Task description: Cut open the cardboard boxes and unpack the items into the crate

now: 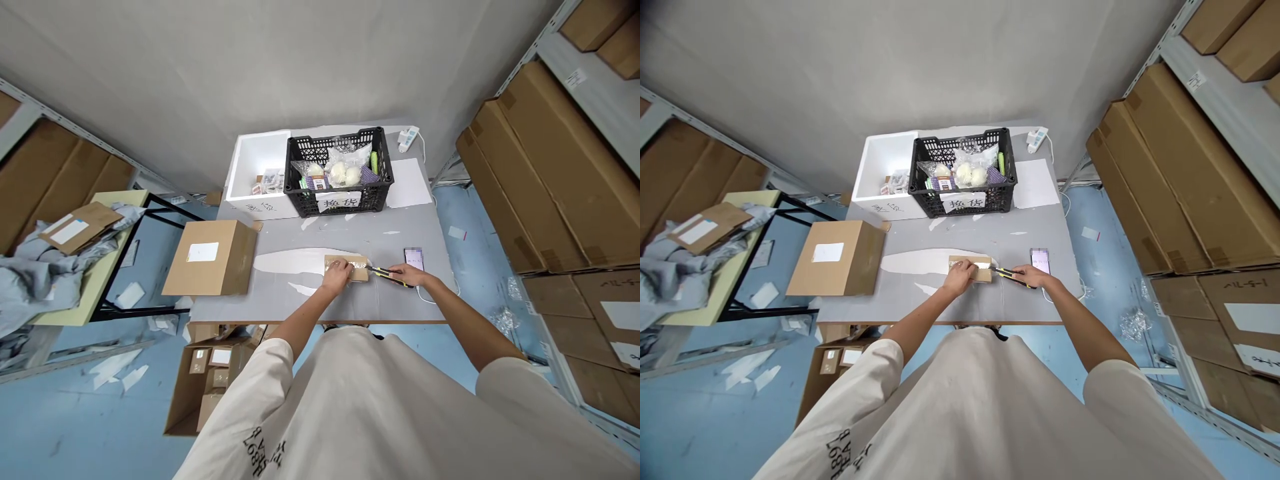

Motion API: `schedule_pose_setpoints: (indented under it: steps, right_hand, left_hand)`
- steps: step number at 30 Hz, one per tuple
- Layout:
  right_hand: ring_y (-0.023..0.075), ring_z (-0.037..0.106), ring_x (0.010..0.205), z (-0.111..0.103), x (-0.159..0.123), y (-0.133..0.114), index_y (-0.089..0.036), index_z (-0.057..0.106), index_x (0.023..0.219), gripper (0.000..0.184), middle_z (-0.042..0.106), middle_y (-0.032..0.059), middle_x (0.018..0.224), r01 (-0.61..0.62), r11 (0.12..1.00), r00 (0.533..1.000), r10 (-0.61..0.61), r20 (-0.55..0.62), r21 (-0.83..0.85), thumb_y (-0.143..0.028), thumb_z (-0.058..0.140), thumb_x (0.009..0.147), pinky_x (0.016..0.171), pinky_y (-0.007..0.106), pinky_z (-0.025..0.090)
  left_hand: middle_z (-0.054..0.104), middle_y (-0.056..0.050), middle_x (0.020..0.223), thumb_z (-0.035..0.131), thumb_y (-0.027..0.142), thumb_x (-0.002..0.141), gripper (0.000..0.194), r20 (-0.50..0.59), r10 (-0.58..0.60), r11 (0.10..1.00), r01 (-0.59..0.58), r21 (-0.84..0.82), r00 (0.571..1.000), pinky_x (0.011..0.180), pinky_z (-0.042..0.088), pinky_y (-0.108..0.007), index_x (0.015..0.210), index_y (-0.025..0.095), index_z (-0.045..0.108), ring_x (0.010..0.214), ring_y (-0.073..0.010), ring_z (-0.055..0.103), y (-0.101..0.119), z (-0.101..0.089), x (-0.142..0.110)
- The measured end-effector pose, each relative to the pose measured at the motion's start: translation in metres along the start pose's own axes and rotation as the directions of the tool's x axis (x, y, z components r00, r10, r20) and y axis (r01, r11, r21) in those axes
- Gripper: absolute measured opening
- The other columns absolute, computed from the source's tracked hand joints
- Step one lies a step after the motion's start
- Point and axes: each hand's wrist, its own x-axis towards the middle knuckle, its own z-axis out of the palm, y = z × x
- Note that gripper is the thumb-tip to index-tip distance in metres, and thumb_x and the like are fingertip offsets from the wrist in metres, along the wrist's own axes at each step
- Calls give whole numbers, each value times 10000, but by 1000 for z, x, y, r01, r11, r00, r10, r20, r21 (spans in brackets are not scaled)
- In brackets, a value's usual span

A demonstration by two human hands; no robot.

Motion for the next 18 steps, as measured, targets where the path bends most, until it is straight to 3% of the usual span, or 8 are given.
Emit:
schedule_pose_setpoints:
  steps: [7, 11, 18]
  right_hand:
    - [191, 608, 766, 26, -24, 10, -212, 736, 1079, 529, 713, 33, 851, -13, 987, 998, 23, -62, 163, -666, 598, 844, 643, 276, 458]
    - [168, 584, 715, 33, -31, 16, -207, 719, 1081, 533, 691, 12, 814, -30, 985, 998, 38, -46, 168, -669, 593, 845, 613, 262, 435]
    - [186, 628, 728, 45, -33, 13, -218, 679, 984, 468, 677, 7, 769, -17, 980, 988, 48, -150, 199, -656, 575, 857, 630, 280, 479]
  left_hand:
    - [561, -107, 1261, 653, 279, 917, 379, 5, 7, 1000, -7, -6, 1000, 1023, 440, -425, 1281, 230, 559, 1156, -292, 571, -1, 0, 1]
    - [556, -108, 1268, 648, 269, 921, 383, 0, 11, 1000, -11, -15, 1000, 1034, 431, -426, 1292, 240, 554, 1167, -290, 572, -2, -1, 0]
    - [565, -102, 1258, 626, 266, 935, 373, -6, 26, 1000, -26, 2, 1000, 1028, 427, -415, 1298, 246, 540, 1126, -274, 598, -2, 0, -4]
